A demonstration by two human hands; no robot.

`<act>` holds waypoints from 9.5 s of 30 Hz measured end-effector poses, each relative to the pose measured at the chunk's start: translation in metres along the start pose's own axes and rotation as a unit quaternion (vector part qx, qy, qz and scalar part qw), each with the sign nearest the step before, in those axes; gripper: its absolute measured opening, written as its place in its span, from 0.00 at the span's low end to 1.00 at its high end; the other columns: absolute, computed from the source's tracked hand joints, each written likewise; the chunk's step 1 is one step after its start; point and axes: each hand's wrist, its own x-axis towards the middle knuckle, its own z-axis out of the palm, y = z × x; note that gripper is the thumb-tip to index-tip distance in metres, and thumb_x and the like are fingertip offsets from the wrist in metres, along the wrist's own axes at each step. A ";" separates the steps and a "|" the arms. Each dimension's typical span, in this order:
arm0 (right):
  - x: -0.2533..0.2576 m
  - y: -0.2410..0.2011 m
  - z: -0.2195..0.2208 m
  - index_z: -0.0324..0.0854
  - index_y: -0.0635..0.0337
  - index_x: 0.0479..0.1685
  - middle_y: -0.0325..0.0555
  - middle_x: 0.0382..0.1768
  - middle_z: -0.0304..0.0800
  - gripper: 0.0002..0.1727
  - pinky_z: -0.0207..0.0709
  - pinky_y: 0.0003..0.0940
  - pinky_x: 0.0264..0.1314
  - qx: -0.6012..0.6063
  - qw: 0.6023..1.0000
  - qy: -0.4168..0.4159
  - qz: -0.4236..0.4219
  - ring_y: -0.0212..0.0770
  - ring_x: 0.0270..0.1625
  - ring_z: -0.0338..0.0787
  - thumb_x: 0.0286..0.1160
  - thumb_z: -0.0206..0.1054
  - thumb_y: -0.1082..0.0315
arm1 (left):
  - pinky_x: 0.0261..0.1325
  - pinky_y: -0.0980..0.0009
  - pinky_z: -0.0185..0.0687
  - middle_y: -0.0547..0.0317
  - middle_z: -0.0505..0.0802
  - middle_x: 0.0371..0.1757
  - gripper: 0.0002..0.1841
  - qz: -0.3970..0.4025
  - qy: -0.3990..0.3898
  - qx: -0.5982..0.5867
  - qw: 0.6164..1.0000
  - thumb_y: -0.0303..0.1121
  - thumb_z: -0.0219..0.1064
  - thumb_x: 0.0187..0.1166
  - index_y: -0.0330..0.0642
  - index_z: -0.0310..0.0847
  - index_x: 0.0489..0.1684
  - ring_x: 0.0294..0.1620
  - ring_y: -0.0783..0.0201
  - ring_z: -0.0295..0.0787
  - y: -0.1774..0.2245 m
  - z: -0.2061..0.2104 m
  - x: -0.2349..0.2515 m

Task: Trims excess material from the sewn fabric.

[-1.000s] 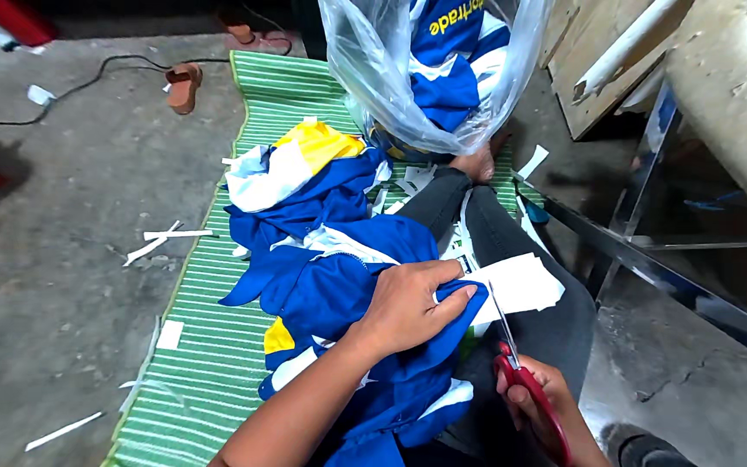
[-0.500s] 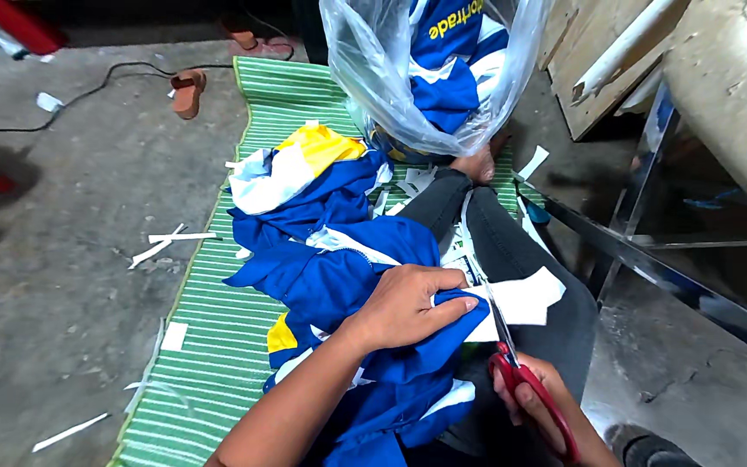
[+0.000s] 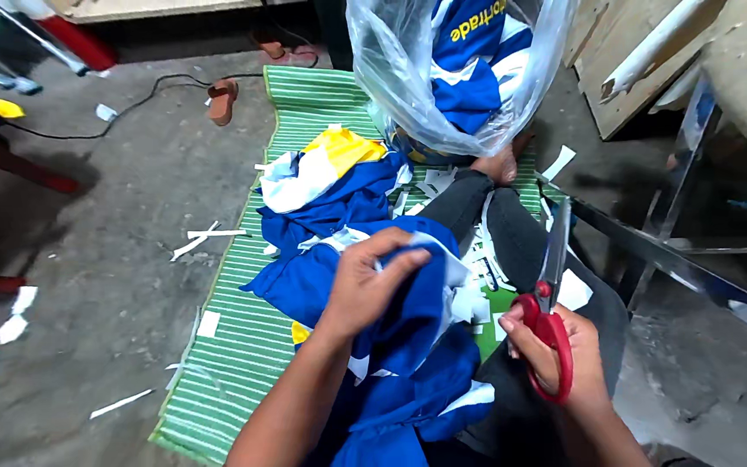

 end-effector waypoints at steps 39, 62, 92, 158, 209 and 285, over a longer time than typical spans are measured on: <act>0.070 -0.023 0.047 0.89 0.51 0.42 0.32 0.44 0.98 0.05 0.92 0.29 0.50 0.030 0.967 -0.064 -0.247 0.31 0.46 0.96 0.72 0.74 0.70 | 0.59 0.39 0.80 0.54 0.94 0.40 0.12 0.004 -0.034 0.453 0.891 0.33 0.79 0.62 0.43 0.89 0.42 0.45 0.52 0.92 0.008 -0.057 -0.014; -0.003 0.061 0.054 0.89 0.65 0.33 0.47 0.24 0.89 0.24 0.82 0.44 0.34 -0.315 0.946 0.003 0.069 0.41 0.27 0.88 0.60 0.81 0.48 | 0.44 0.44 0.89 0.53 0.95 0.57 0.26 -0.056 -0.497 0.274 0.822 0.54 0.64 0.83 0.44 0.86 0.66 0.49 0.50 0.95 0.052 -0.010 -0.095; 0.015 0.041 -0.011 0.89 0.57 0.36 0.23 0.23 0.87 0.02 0.72 0.11 0.25 -0.038 0.992 -0.062 0.102 0.13 0.22 0.79 0.67 0.73 0.71 | 0.43 0.76 0.87 0.63 0.95 0.32 0.07 -0.309 -0.262 0.082 0.911 0.24 0.80 0.67 0.37 0.89 0.39 0.33 0.77 0.90 -0.029 -0.004 0.050; -0.077 0.001 -0.067 0.87 0.45 0.41 0.18 0.21 0.80 0.27 0.69 0.13 0.21 -0.158 0.949 -0.152 0.227 0.14 0.20 0.74 0.72 0.67 0.31 | 0.38 0.75 0.84 0.60 0.92 0.31 0.08 -0.383 -0.145 0.026 0.912 0.28 0.77 0.70 0.37 0.84 0.36 0.30 0.74 0.88 -0.036 -0.019 0.053; -0.022 -0.019 -0.089 0.82 0.43 0.27 0.17 0.14 0.73 0.31 0.61 0.12 0.16 -0.196 0.911 -0.282 0.228 0.13 0.15 0.68 0.67 0.64 0.24 | 0.40 0.81 0.87 0.67 0.94 0.30 0.05 -0.310 -0.236 -0.098 0.916 0.20 0.72 0.73 0.41 0.83 0.35 0.31 0.79 0.90 -0.039 -0.030 0.060; 0.049 0.012 -0.052 0.73 0.42 0.09 0.19 0.07 0.68 0.26 0.57 0.17 0.13 -0.262 0.911 -0.247 0.200 0.14 0.11 0.66 0.66 0.72 0.39 | 0.35 0.77 0.84 0.58 0.92 0.28 0.05 -0.336 -0.227 -0.062 0.912 0.22 0.76 0.70 0.35 0.85 0.35 0.28 0.73 0.89 -0.042 -0.012 0.056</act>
